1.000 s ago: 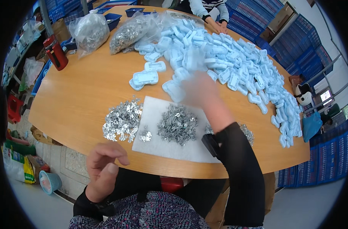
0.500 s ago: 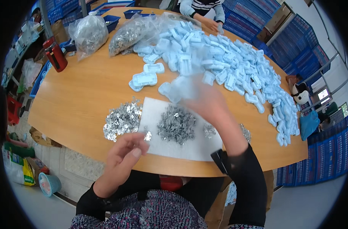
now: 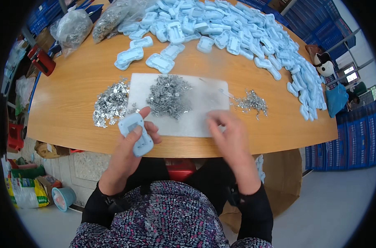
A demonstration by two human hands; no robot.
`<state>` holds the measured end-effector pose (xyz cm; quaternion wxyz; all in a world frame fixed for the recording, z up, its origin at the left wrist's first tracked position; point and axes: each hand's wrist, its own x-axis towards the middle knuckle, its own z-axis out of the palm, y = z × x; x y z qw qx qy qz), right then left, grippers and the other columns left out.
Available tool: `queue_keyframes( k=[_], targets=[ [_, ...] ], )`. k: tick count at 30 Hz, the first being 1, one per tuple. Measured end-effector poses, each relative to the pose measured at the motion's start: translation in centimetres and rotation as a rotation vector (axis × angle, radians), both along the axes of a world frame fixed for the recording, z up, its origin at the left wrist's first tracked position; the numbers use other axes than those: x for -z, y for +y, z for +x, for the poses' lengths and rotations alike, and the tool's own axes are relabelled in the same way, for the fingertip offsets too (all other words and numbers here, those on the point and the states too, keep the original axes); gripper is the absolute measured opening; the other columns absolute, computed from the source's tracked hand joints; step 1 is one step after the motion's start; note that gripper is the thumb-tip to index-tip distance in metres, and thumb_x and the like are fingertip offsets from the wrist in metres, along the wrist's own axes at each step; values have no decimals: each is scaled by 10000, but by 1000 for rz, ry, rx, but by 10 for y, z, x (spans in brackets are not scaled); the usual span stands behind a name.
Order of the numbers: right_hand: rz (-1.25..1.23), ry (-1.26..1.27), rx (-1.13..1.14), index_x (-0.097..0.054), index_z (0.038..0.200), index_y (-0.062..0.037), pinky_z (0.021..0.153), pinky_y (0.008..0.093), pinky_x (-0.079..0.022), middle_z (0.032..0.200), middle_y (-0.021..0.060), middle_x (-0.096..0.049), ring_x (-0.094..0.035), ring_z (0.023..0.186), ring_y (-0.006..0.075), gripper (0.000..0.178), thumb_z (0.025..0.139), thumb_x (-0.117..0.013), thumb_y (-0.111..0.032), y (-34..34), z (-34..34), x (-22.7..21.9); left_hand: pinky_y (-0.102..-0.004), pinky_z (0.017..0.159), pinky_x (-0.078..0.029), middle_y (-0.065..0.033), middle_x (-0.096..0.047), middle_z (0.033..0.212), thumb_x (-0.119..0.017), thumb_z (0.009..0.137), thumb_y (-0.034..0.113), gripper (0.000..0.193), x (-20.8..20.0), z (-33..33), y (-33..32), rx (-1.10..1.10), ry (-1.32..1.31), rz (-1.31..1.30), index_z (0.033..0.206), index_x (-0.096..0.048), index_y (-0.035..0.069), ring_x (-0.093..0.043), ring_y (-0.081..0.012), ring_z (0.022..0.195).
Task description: Manually assemble small electronic or mechanical components into a blue plastic housing.
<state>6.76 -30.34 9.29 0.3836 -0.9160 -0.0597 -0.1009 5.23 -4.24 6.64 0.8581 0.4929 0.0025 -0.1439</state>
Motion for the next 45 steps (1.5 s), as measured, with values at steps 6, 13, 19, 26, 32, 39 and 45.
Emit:
queue_keyframes(
  k=[6, 13, 19, 26, 32, 39, 45],
  targets=[
    [-275, -130, 115, -710, 1026, -30, 672, 318, -523, 858, 106, -674, -647, 730, 196, 153, 879, -705, -73, -34, 29, 37, -341, 740, -510, -95, -614, 896, -347, 1056, 467, 663, 3, 4, -13, 73, 2, -121, 1508, -300, -16, -602, -172, 802],
    [-304, -153, 46, -720, 955, -38, 658, 324, -512, 834, 97, -656, -638, 717, 206, 105, 853, -721, -64, -32, 41, 47, -331, 732, -519, -106, -623, 932, -443, 1043, 379, 573, 6, 4, -16, 90, 82, -95, 1476, -346, 17, -619, -184, 810],
    [-4, -147, -85, -708, 901, -15, 682, 293, -483, 807, 78, -651, -613, 724, 177, 88, 815, -728, -18, -22, 21, 28, -342, 800, -536, -98, -629, 990, -618, 953, 125, 538, -1, 8, -29, 160, 235, -85, 1431, -387, 35, -631, -192, 872],
    [138, -157, -180, -703, 889, -40, 684, 331, -486, 832, 66, -682, -636, 749, 223, 119, 779, -748, -38, 18, -3, 10, -277, 807, -507, -45, -637, 999, -660, 917, 73, 543, 3, 18, -58, 125, 92, -64, 1412, -438, 39, -609, -120, 899],
    [259, 55, -171, -684, 892, -12, 685, 280, -496, 838, 60, -683, -639, 772, 149, 55, 851, -714, -33, 24, -12, 3, -278, 820, -515, -40, -634, 1004, -657, 916, 66, 539, 6, 17, -54, 133, 86, -54, 1413, -448, 47, -620, -122, 905],
    [376, 443, -204, -655, 952, 13, 707, 232, -474, 844, 10, -644, -549, 784, 55, 86, 932, -667, -70, 16, -15, -13, -314, 779, -550, -66, -645, 1023, -649, 936, 125, 520, 3, 12, -47, 191, 72, 72, 1414, -463, 43, -661, -161, 857],
    [458, 219, -211, -645, 962, 12, 709, 243, -474, 853, 20, -646, -560, 770, 71, 65, 940, -637, -50, 22, -22, -3, -347, 663, -580, -74, -649, 886, -276, 1061, 497, 606, 10, 14, -36, 376, 279, -365, 1434, -461, 57, -664, -188, 739]
  ],
)
